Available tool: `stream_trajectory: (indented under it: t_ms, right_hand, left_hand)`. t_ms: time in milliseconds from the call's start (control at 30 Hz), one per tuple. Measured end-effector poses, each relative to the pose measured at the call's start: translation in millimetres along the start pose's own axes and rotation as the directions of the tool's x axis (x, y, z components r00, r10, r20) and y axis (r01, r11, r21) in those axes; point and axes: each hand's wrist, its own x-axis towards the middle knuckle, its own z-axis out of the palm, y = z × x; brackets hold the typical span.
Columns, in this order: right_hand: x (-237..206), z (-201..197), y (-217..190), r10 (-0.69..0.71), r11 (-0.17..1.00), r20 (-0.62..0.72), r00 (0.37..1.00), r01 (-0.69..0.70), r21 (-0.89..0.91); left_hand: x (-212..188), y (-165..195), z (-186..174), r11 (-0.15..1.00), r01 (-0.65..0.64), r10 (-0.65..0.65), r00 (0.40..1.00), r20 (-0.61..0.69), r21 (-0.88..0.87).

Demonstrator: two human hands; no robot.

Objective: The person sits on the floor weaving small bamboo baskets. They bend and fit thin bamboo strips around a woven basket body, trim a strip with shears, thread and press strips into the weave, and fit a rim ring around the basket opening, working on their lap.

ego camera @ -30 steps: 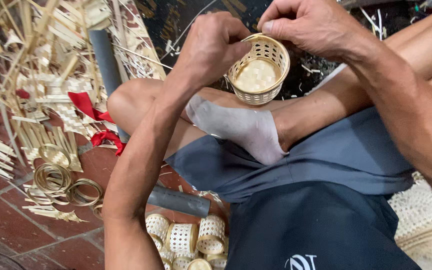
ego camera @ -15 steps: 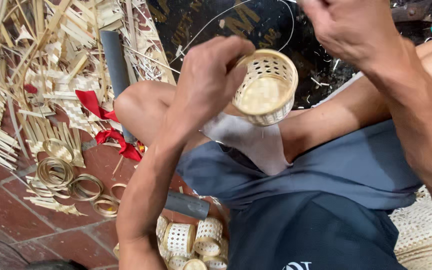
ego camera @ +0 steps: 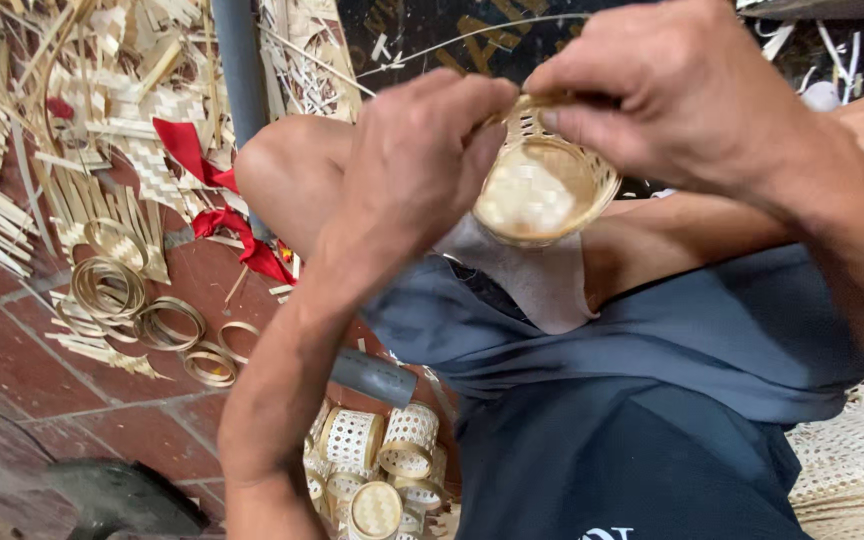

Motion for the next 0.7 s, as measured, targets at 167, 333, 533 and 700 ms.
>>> stream_trajectory:
  t_ms: [167,333,533,700]
  right_hand:
    - [7.7,7.1,25.2,0.124,0.987,0.115,0.986,-0.134,0.084]
    - [5.1,2.7,28.4,0.152,0.974,0.2,0.968,-0.181,0.137]
    - [1.9,-1.3,10.3,0.136,0.963,0.221,0.966,-0.181,0.198]
    - [4.4,3.4,5.8,0.109,0.969,0.272,0.956,-0.164,0.186]
  left_hand:
    - [15.9,-23.7,-0.8,0.982,0.157,-0.135,0.973,0.188,-0.104]
    - [24.2,-16.2,-15.1,0.97,0.154,-0.101,0.96,0.261,-0.19]
    - [12.2,-5.5,-31.4,0.877,0.428,-0.302,0.844,0.443,-0.217]
    - [-5.1,-11.2,-23.2,0.91,0.227,-0.116,0.943,0.313,-0.347]
